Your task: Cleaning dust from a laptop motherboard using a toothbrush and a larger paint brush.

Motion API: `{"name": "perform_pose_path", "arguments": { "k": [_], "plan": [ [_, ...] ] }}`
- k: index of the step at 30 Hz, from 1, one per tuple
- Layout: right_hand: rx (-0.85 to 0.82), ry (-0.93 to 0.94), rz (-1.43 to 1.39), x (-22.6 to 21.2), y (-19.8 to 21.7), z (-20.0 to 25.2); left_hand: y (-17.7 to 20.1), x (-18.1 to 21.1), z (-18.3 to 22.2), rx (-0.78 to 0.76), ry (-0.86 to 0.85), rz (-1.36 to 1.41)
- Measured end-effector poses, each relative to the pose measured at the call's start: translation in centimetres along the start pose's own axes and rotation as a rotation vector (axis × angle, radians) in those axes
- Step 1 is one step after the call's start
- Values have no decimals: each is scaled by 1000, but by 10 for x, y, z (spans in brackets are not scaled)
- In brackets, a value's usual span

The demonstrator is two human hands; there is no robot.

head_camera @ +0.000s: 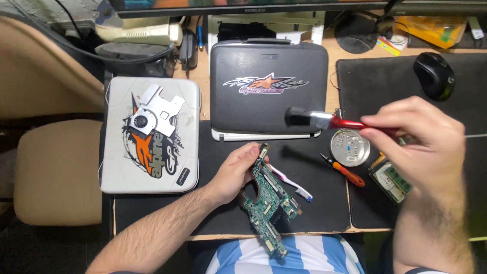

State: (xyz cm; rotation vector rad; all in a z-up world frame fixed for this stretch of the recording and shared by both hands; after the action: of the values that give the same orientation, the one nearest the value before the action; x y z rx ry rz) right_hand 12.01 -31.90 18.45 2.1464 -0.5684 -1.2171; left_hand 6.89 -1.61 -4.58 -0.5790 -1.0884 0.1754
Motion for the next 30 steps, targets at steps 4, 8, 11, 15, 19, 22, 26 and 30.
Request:
{"name": "perform_pose_path", "arguments": {
  "k": [4, 8, 11, 15, 19, 22, 26, 30],
  "plan": [
    [277, -173, -478, 31, -24, 25, -1, 1, 1, 5, -7, 54],
    [230, -122, -776, 6, -58, 15, -4, 3, 1, -32, -42, 65],
    [84, -53, -747, -21, -77, 13, -5, 8, 2, -34, -97, 43],
    [-12, 58, -700, -23, -92, 28, 3, 2, -2, 3, -154, 10],
    [-179, 68, -718, -27, -118, 29, 5, 19, -1, 15, -315, -216],
    [22, 31, -572, -14, -116, 24, 11, 10, -5, -22, -347, -267],
    [98, 104, -547, -19, -102, 31, 13, 11, 2, 20, -391, -345],
    [57, 22, -605, -25, -125, 32, -3, 30, 7, 20, -396, -282]
  ]
}}
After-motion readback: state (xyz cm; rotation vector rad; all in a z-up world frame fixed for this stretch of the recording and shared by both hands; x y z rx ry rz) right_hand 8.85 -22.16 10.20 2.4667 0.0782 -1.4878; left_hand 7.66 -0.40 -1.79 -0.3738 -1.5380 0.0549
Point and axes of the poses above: each hand's wrist, its own z-axis away from the middle knuckle, its own y-axis out of the back of the hand, x = y × z, the point moved 8 cm from there along -z, towards the middle knuckle, and after that the axes turned 5 degrees about -y, right-handed, at the moved point
